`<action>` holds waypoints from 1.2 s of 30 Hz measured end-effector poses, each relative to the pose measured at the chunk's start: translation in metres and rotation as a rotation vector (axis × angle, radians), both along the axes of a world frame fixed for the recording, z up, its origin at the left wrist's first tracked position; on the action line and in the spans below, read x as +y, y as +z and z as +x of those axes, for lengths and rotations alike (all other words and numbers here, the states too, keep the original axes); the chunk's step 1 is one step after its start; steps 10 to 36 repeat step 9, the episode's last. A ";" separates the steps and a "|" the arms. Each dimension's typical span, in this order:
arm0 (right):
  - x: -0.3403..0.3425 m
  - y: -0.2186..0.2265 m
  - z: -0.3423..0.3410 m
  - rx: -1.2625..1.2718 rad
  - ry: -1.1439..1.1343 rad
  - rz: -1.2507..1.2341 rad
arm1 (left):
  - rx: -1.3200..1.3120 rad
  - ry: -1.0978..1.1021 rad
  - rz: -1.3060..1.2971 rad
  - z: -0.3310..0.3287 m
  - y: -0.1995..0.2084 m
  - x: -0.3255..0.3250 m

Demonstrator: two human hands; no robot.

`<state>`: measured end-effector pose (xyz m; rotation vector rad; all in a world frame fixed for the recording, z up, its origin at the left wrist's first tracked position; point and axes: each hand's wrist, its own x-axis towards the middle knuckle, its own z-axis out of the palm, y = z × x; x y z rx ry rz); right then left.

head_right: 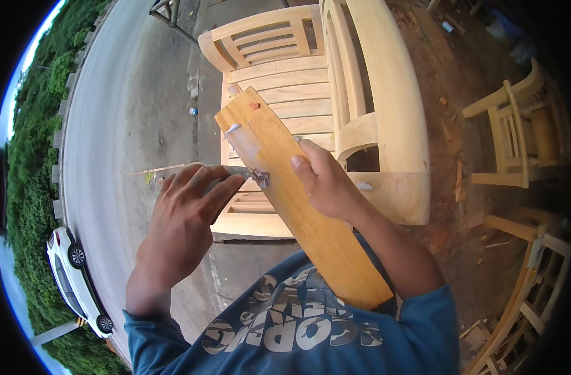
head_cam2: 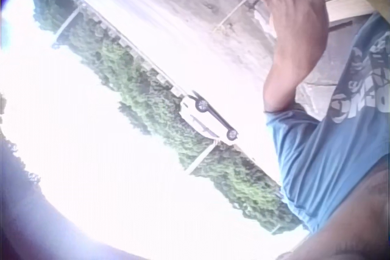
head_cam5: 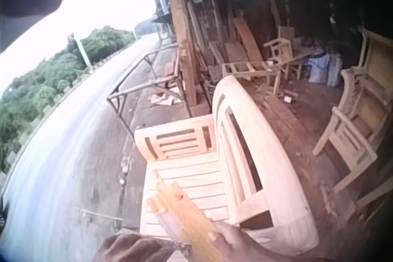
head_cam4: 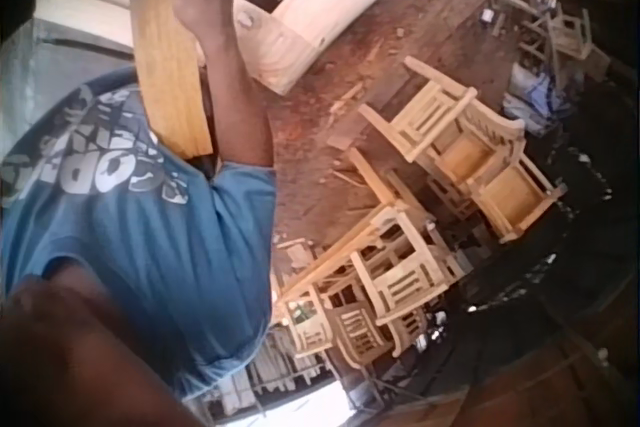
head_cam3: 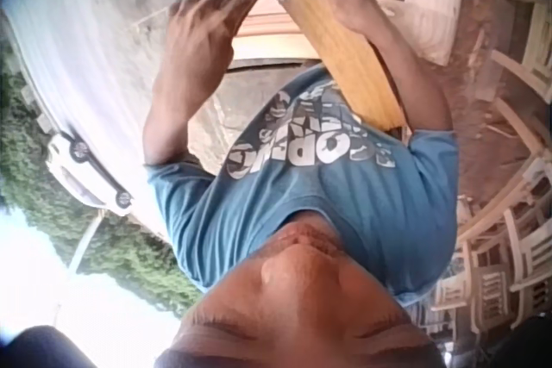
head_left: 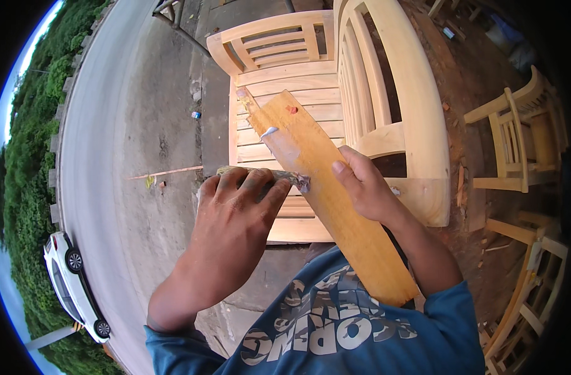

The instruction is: Applying wood filler to gaps in a wooden chair part using a putty knife.

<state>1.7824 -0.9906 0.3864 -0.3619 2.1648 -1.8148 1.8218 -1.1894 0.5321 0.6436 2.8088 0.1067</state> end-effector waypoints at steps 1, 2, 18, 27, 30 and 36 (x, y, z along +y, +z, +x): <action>-0.001 0.001 0.000 0.000 -0.002 -0.007 | 0.029 0.013 -0.064 -0.002 0.000 0.001; -0.001 0.004 -0.001 -0.069 0.019 -0.056 | -0.033 0.021 -0.018 -0.003 0.000 0.002; -0.001 -0.013 -0.001 -0.118 -0.007 -0.111 | -0.066 -0.024 0.109 -0.014 0.005 0.005; -0.001 -0.013 -0.001 -0.118 -0.007 -0.111 | -0.066 -0.024 0.109 -0.014 0.005 0.005; -0.001 -0.013 -0.001 -0.118 -0.007 -0.111 | -0.066 -0.024 0.109 -0.014 0.005 0.005; -0.001 -0.013 -0.001 -0.118 -0.007 -0.111 | -0.066 -0.024 0.109 -0.014 0.005 0.005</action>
